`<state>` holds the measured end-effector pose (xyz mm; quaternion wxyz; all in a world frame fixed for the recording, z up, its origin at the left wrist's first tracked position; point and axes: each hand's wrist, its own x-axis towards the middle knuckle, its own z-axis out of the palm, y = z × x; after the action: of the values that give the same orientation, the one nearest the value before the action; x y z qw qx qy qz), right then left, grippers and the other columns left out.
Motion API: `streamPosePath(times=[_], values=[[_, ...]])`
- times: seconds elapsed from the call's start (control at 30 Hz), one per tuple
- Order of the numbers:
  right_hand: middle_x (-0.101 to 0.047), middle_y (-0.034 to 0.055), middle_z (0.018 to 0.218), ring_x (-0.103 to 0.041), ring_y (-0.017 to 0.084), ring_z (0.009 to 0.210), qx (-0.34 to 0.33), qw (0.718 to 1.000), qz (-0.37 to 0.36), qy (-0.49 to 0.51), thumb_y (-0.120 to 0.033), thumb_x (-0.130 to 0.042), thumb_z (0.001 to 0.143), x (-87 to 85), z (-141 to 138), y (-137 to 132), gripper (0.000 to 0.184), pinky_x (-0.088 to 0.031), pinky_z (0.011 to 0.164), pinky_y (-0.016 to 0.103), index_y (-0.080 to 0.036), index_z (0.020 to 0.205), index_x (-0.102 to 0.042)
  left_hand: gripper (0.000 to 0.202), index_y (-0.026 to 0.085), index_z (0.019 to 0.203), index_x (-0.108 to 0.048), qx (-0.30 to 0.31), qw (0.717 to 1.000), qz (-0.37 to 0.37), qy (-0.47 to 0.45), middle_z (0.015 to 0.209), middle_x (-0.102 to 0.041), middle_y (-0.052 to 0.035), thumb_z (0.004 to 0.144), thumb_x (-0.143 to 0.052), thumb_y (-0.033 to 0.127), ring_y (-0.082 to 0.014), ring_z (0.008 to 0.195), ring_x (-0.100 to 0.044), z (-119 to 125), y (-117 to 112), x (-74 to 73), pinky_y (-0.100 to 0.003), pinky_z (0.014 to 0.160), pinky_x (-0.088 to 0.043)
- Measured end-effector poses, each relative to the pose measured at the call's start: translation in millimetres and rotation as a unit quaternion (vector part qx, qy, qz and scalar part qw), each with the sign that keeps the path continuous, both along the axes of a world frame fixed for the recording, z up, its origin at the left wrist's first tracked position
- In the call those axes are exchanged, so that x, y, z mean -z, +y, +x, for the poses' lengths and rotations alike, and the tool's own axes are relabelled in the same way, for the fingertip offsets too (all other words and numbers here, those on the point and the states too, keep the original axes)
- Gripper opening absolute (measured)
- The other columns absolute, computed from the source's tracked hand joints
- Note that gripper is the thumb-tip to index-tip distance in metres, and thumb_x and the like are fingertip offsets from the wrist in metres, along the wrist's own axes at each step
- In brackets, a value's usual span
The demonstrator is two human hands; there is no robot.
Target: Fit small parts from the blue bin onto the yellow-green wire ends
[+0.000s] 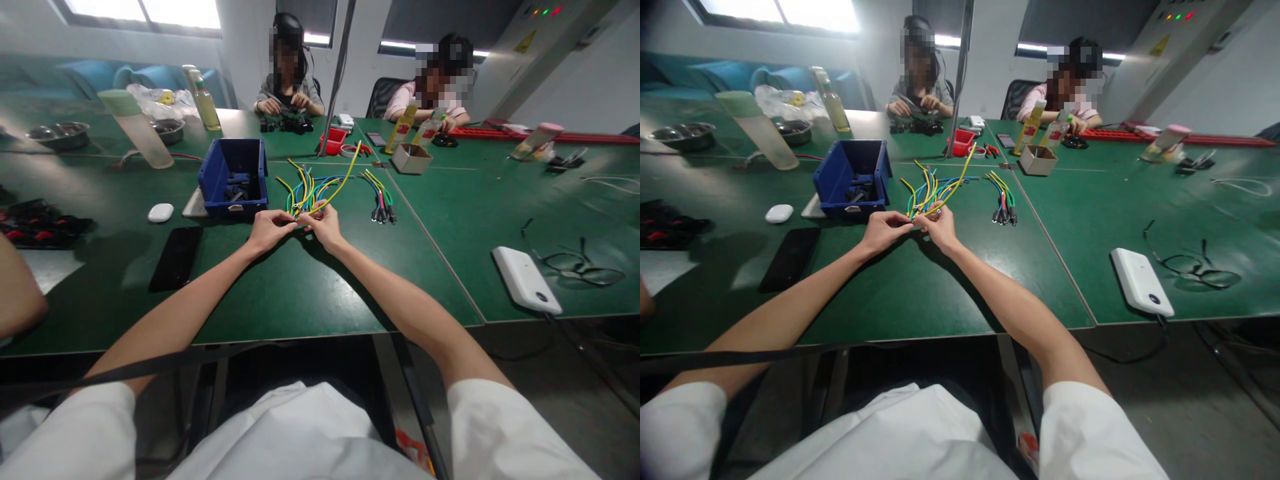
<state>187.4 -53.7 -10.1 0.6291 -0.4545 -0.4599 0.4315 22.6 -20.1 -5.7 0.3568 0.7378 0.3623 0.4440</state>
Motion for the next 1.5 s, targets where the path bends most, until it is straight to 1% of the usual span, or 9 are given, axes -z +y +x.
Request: streamPosePath(times=[0.23, 0.37, 0.57, 0.77, 0.97, 1.13, 1.23, 1.4, 1.5], values=[[-0.068, -0.0043, 0.071, -0.07, 0.015, 0.065, -0.003, 1.0, 0.01, 0.003, -0.035, -0.078, 0.063, 1.9, 0.7, 0.6, 0.048, -0.053, 0.05, 0.02, -0.025, 0.09, -0.038, 0.03, 0.016, 0.081, -0.076, 0.0, 1.0, 0.018, 0.018, 0.077, -0.074, -0.0072, 0.067, -0.077, 0.042, -0.0183, 0.066, -0.065, -0.3, -0.3, -1.2, -0.03, 0.065, -0.05], [-0.068, -0.0045, 0.071, -0.07, 0.016, 0.066, 0.003, 1.0, 0.002, 0.001, -0.035, -0.077, 0.063, 1.2, -0.4, 0.9, 0.049, -0.053, 0.05, 0.021, -0.025, 0.09, -0.037, 0.029, 0.016, 0.082, -0.076, -0.005, 0.999, 0.025, 0.031, 0.079, -0.074, -0.0072, 0.068, -0.076, 0.041, -0.0182, 0.067, -0.065, -0.5, -0.7, -2.0, -0.03, 0.065, -0.05], [-0.068, -0.0028, 0.074, -0.071, 0.017, 0.067, 0.002, 1.0, 0.001, -0.001, -0.034, -0.077, 0.063, 1.5, -0.3, 0.4, 0.049, -0.054, 0.052, 0.022, -0.025, 0.091, -0.038, 0.027, 0.016, 0.082, -0.075, 0.003, 1.0, 0.023, 0.021, 0.082, -0.075, -0.0081, 0.068, -0.075, 0.038, -0.0198, 0.071, -0.067, 0.9, -1.7, -2.4, -0.031, 0.068, -0.052], [-0.069, -0.0035, 0.072, -0.071, 0.017, 0.068, -0.004, 1.0, -0.001, 0.008, -0.034, -0.077, 0.063, 4.2, 0.0, 3.3, 0.048, -0.053, 0.051, 0.021, -0.025, 0.089, -0.037, 0.024, 0.014, 0.082, -0.076, -0.001, 0.999, 0.027, 0.029, 0.081, -0.075, -0.0075, 0.073, -0.069, 0.035, -0.0178, 0.069, -0.066, 0.7, -1.1, -2.7, -0.029, 0.067, -0.052], [-0.069, -0.0039, 0.072, -0.071, 0.016, 0.065, -0.012, 1.0, 0.006, 0.009, -0.034, -0.078, 0.062, 6.7, 1.3, 5.2, 0.05, -0.052, 0.049, 0.02, -0.025, 0.089, -0.038, 0.023, 0.014, 0.081, -0.075, 0.004, 0.999, 0.019, 0.028, 0.08, -0.074, -0.0073, 0.073, -0.069, 0.035, -0.0174, 0.068, -0.066, -0.1, 0.7, -0.3, -0.028, 0.067, -0.052], [-0.069, -0.0038, 0.072, -0.071, 0.016, 0.066, -0.01, 1.0, 0.005, 0.008, -0.034, -0.078, 0.063, 6.4, 0.8, 4.2, 0.049, -0.051, 0.049, 0.019, -0.025, 0.09, -0.038, 0.022, 0.014, 0.081, -0.076, -0.004, 0.999, 0.028, 0.035, 0.078, -0.074, -0.007, 0.073, -0.07, 0.033, -0.0163, 0.065, -0.064, 0.0, -1.3, -3.5, -0.028, 0.065, -0.05], [-0.069, -0.0034, 0.072, -0.071, 0.016, 0.067, -0.012, 1.0, 0.006, 0.011, -0.034, -0.079, 0.062, 6.8, 0.9, 5.0, 0.05, -0.051, 0.049, 0.019, -0.025, 0.09, -0.038, 0.022, 0.014, 0.081, -0.076, -0.002, 0.999, 0.019, 0.028, 0.078, -0.074, -0.0071, 0.073, -0.07, 0.033, -0.0168, 0.067, -0.065, 0.2, -1.0, -3.4, -0.029, 0.066, -0.05], [-0.069, -0.0031, 0.074, -0.071, 0.017, 0.067, -0.015, 1.0, 0.004, 0.003, -0.035, -0.079, 0.062, 7.7, 2.4, 5.8, 0.05, -0.051, 0.048, 0.02, -0.025, 0.089, -0.038, 0.023, 0.013, 0.081, -0.076, 0.018, 1.0, -0.01, -0.005, 0.08, -0.075, -0.0078, 0.071, -0.073, 0.034, -0.0181, 0.068, -0.066, -0.4, 2.8, 0.9, -0.03, 0.068, -0.052], [-0.069, -0.0033, 0.073, -0.071, 0.017, 0.067, -0.01, 1.0, 0.004, -0.007, -0.035, -0.079, 0.063, 7.1, 2.8, 4.8, 0.049, -0.052, 0.049, 0.02, -0.025, 0.089, -0.039, 0.025, 0.013, 0.084, -0.077, 0.018, 1.0, -0.007, -0.001, 0.082, -0.075, -0.0084, 0.071, -0.073, 0.034, -0.0189, 0.07, -0.067, -0.8, 2.8, 1.2, -0.031, 0.07, -0.053]])
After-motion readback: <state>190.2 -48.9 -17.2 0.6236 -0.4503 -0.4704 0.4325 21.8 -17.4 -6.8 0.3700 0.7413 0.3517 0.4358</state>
